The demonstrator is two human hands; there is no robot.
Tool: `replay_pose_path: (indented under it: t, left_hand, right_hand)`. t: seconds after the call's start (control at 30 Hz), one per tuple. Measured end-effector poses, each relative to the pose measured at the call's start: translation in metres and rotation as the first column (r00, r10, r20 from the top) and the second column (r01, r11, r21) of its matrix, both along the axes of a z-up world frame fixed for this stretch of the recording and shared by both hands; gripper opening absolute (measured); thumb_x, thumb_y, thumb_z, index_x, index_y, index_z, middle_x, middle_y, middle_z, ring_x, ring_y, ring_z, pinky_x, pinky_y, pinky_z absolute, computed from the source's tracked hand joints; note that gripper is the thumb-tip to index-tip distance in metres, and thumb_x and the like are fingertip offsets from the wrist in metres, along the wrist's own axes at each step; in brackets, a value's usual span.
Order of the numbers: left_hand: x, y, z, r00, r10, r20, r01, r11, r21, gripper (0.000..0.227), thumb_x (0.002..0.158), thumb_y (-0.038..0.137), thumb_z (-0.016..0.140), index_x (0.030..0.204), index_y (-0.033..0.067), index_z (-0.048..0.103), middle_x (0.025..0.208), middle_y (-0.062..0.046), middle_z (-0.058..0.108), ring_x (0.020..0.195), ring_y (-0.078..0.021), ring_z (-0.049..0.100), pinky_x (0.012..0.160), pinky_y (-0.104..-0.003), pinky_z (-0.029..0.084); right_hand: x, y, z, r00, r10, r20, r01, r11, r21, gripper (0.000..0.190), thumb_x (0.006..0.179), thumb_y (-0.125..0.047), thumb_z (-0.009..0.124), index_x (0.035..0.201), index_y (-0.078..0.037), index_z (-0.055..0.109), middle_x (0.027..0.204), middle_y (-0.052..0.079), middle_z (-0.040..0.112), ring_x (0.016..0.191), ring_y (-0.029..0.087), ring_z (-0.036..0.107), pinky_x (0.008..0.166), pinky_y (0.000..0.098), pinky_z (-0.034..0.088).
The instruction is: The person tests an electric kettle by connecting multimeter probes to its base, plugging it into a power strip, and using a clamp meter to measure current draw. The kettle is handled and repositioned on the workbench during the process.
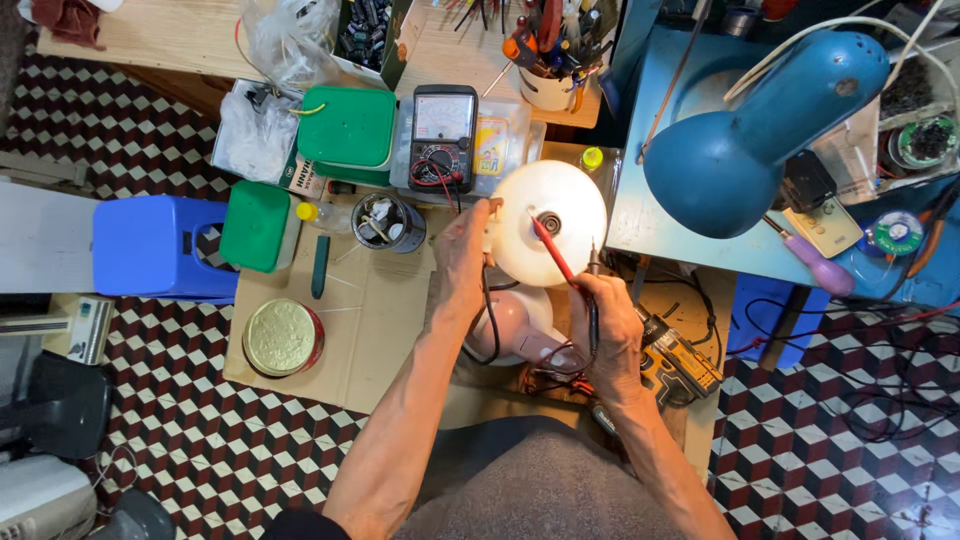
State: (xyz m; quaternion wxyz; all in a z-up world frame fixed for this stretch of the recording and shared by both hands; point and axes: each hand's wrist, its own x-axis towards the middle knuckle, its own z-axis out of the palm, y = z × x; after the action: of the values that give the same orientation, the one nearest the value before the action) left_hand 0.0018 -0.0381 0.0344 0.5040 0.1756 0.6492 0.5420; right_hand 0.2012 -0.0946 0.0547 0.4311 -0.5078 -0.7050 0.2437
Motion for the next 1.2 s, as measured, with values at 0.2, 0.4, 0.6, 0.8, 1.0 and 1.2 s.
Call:
replay_pose_path:
  t: [0.2,0.4,0.6,0.8,1.0,1.2]
  left_hand:
    - [-0.057,-0.029,-0.020,0.927,0.198,0.318,-0.260,0.951,0.167,0.032,0.094,0.037,0.071,0.106,0.0071,0.072,0.081,0.002,0.062,0.062,-0.0064,0.052,0.050,-0.024,0.040]
    - [-0.129,-0.115,-0.060,0.685,0.484,0.545,-0.560,0.828,-0.031,0.024,0.090,0.038,0.071,0.101,0.0171,0.069,0.086,0.006,0.066,0.062,-0.0043,0.053,0.048,-0.020,0.037]
    - [-0.181,-0.203,-0.144,0.595,0.673,0.440,-0.656,0.723,-0.219,0.024,0.089,0.030,0.077,0.105,0.0135,0.072,0.086,0.005,0.064,0.063,-0.0058,0.047,0.048,-0.021,0.037]
    - [-0.230,-0.213,-0.204,0.620,0.634,0.461,-0.596,0.764,-0.248,0.022,0.089,0.032,0.070,0.104,0.0156,0.072,0.087,0.007,0.065,0.064,-0.0037,0.052,0.049,-0.021,0.036]
    - [-0.258,-0.207,-0.169,0.926,0.376,-0.023,-0.377,0.923,-0.080,0.034,0.099,0.035,0.063,0.099,0.0020,0.071,0.083,-0.005,0.066,0.067,-0.0136,0.058,0.055,-0.027,0.046]
    - [-0.271,-0.250,-0.109,0.867,0.498,-0.013,-0.496,0.862,-0.104,0.036,0.099,0.036,0.055,0.104,0.0037,0.069,0.088,-0.003,0.066,0.075,-0.0124,0.063,0.061,-0.032,0.057]
  right_hand:
    - [-0.008,-0.045,0.015,0.977,-0.208,-0.052,0.204,0.976,-0.075,0.017,0.099,0.000,0.069,0.114,0.001,0.061,0.104,0.016,0.063,0.088,0.026,0.068,0.079,0.0355,0.055]
    - [-0.049,-0.099,0.035,0.999,0.035,-0.026,-0.035,0.999,-0.016,0.023,0.095,0.003,0.066,0.117,-0.002,0.060,0.114,0.017,0.064,0.100,0.028,0.068,0.086,0.0355,0.055]
    - [-0.094,-0.130,0.025,0.899,0.438,-0.010,-0.402,0.815,-0.418,0.037,0.088,0.005,0.063,0.123,-0.008,0.063,0.100,0.012,0.060,0.079,0.027,0.067,0.074,0.0366,0.055]
    - [-0.134,-0.147,0.008,0.835,0.537,0.120,-0.482,0.819,-0.312,0.033,0.088,0.002,0.064,0.121,-0.004,0.060,0.101,0.016,0.057,0.085,0.036,0.064,0.072,0.0431,0.052]
    - [-0.164,-0.161,-0.003,0.916,0.382,0.125,-0.323,0.884,-0.337,0.027,0.089,0.005,0.062,0.116,-0.002,0.061,0.101,0.017,0.059,0.088,0.034,0.065,0.075,0.0406,0.052]
    - [-0.212,-0.150,-0.024,0.944,0.329,0.020,-0.303,0.891,-0.339,0.023,0.091,0.006,0.060,0.113,-0.001,0.062,0.096,0.017,0.058,0.084,0.029,0.063,0.076,0.0369,0.052]
